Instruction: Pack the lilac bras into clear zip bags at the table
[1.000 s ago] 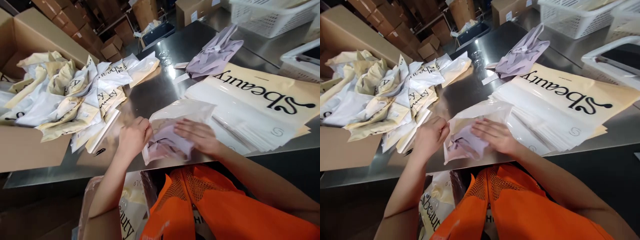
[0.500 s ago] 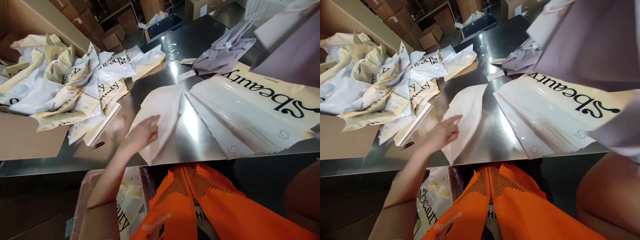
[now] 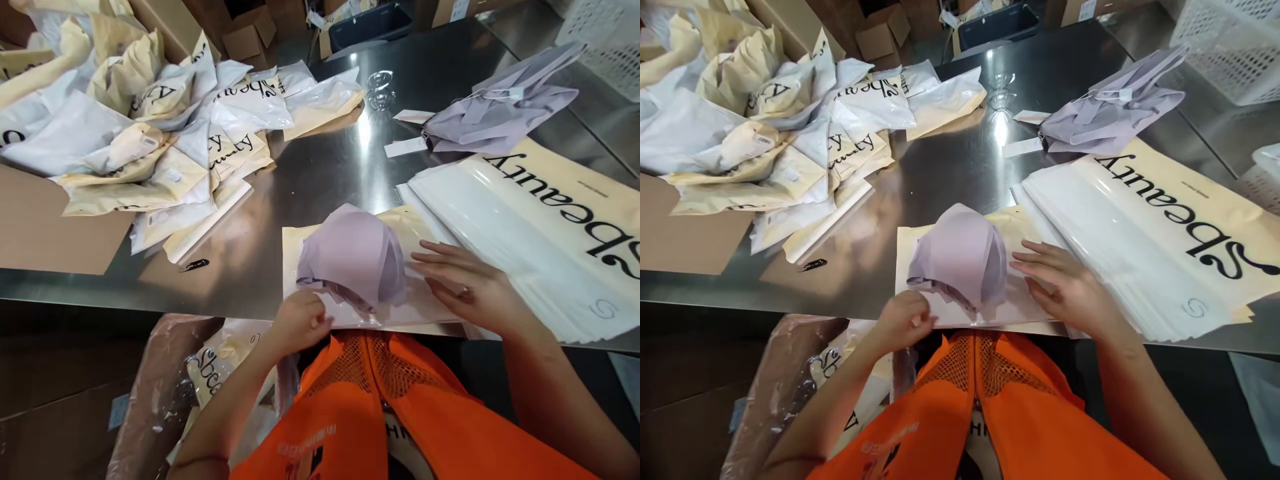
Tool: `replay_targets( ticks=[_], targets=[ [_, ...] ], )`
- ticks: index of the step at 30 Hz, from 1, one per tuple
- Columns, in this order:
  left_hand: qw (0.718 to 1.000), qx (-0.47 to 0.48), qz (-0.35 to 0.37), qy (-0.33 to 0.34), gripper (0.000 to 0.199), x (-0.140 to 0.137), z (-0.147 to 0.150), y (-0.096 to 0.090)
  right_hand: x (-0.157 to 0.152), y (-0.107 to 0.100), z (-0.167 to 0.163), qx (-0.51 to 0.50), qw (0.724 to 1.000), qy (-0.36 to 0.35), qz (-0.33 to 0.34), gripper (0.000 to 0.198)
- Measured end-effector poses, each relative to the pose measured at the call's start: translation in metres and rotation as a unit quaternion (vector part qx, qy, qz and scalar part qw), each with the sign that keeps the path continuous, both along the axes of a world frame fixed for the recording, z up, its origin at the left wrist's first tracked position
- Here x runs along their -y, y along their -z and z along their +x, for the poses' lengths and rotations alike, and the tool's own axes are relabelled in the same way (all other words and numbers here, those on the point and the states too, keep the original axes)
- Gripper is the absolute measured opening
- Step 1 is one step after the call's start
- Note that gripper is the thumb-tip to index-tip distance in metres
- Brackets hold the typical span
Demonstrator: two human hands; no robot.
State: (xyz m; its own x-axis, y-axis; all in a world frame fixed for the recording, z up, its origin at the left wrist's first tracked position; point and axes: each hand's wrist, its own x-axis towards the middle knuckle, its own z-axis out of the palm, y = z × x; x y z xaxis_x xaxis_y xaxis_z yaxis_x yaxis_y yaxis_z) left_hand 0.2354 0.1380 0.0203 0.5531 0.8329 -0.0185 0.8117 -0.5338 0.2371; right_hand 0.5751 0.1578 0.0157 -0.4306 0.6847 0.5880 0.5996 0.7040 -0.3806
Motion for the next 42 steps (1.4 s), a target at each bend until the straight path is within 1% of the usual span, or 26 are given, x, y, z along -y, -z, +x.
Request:
replay_targets(
  ticks=[1,3,5,7,8,9,11,13,14,15,17,19,21,23,25,26,28,29,31,32,33,34,35,37,40,42],
  targets=[
    [0.998,0.002,0.009,-0.062,0.033,0.000,-0.004,0.001,0.002,-0.003,-0.009,-0.019,1.000,0.021,0.009,0.035],
    [0.987,0.025,0.006,-0.158,0.035,-0.005,-0.010,0.005,0.002,-0.010,-0.037,-0.036,0.998,0.048,0.033,0.028],
    [0.962,0.060,-0.006,-0.267,0.028,-0.014,-0.012,0.010,0.000,-0.016,-0.076,0.011,0.998,0.043,0.037,0.024],
    [0.939,0.100,-0.001,-0.328,0.013,-0.021,-0.012,0.010,-0.004,-0.017,-0.112,0.098,0.995,0.009,0.001,0.035],
    [0.937,0.114,0.016,-0.331,0.010,-0.023,-0.011,0.009,-0.005,-0.016,-0.126,0.139,0.990,-0.007,-0.020,0.045],
    [0.942,0.118,0.041,-0.312,0.019,-0.023,-0.009,0.006,-0.005,-0.014,-0.134,0.167,0.985,-0.012,-0.039,0.054],
    [0.963,0.101,0.085,-0.233,0.042,-0.021,-0.002,0.003,-0.002,-0.012,-0.135,0.170,0.983,0.020,-0.063,0.063],
    [0.983,0.059,0.104,-0.143,0.061,-0.019,0.008,0.003,0.006,-0.010,-0.119,0.111,0.988,0.081,-0.074,0.059],
    [0.988,0.034,0.107,-0.104,0.067,-0.018,0.013,0.006,0.011,-0.010,-0.108,0.070,0.989,0.108,-0.077,0.056],
    [0.992,0.010,0.109,-0.068,0.067,-0.020,0.019,0.008,0.017,-0.010,-0.096,0.029,0.988,0.127,-0.078,0.052],
    [0.994,-0.023,0.102,-0.008,0.052,-0.029,0.029,0.009,0.030,-0.011,-0.075,-0.036,0.985,0.153,-0.071,0.043],
    [0.995,-0.044,0.086,-0.002,0.038,-0.043,0.037,-0.003,0.043,-0.014,-0.061,-0.074,0.980,0.182,-0.043,0.034],
    [0.991,-0.065,0.096,-0.063,0.033,-0.058,0.043,-0.030,0.055,-0.019,-0.057,-0.113,0.972,0.208,-0.003,0.028],
    [0.980,-0.088,0.136,-0.113,0.032,-0.068,0.050,-0.063,0.065,-0.025,-0.058,-0.164,0.966,0.201,0.023,0.028],
    [0.975,-0.131,0.158,-0.083,0.034,-0.071,0.056,-0.084,0.073,-0.031,-0.061,-0.206,0.965,0.163,0.030,0.030],
    [0.974,-0.164,0.150,-0.050,0.039,-0.070,0.058,-0.086,0.077,-0.032,-0.062,-0.219,0.964,0.145,0.031,0.031],
    [0.967,-0.233,0.104,0.005,0.049,-0.066,0.056,-0.075,0.082,-0.033,-0.061,-0.237,0.962,0.133,0.038,0.032],
    [0.963,-0.256,0.075,0.029,0.046,-0.065,0.053,-0.064,0.083,-0.033,-0.060,-0.245,0.959,0.132,0.045,0.032],
    [0.959,-0.271,0.029,0.077,0.027,-0.066,0.043,-0.043,0.085,-0.030,-0.055,-0.265,0.954,0.130,0.053,0.032],
    [0.957,-0.271,0.016,0.100,0.018,-0.068,0.038,-0.037,0.086,-0.028,-0.053,-0.274,0.952,0.127,0.051,0.031],
    [0.955,-0.273,0.010,0.118,0.015,-0.071,0.034,-0.035,0.086,-0.027,-0.050,-0.282,0.950,0.122,0.049,0.031],
    [0.954,-0.276,0.015,0.121,0.017,-0.074,0.032,-0.039,0.087,-0.026,-0.049,-0.288,0.949,0.116,0.045,0.031],
    [0.956,-0.275,0.032,0.101,0.020,-0.077,0.033,-0.048,0.088,-0.025,-0.048,-0.295,0.948,0.110,0.043,0.032],
    [0.962,-0.253,0.097,0.016,0.022,-0.082,0.042,-0.079,0.091,-0.027,-0.050,-0.308,0.946,0.092,0.042,0.033],
    [0.950,-0.196,0.206,-0.133,0.023,-0.090,0.073,-0.143,0.095,-0.032,-0.062,-0.338,0.941,0.032,-0.002,0.030],
    [0.935,-0.185,0.245,-0.179,0.029,-0.095,0.101,-0.186,0.098,-0.036,-0.074,-0.350,0.934,-0.031,-0.064,0.025]
  ],
)
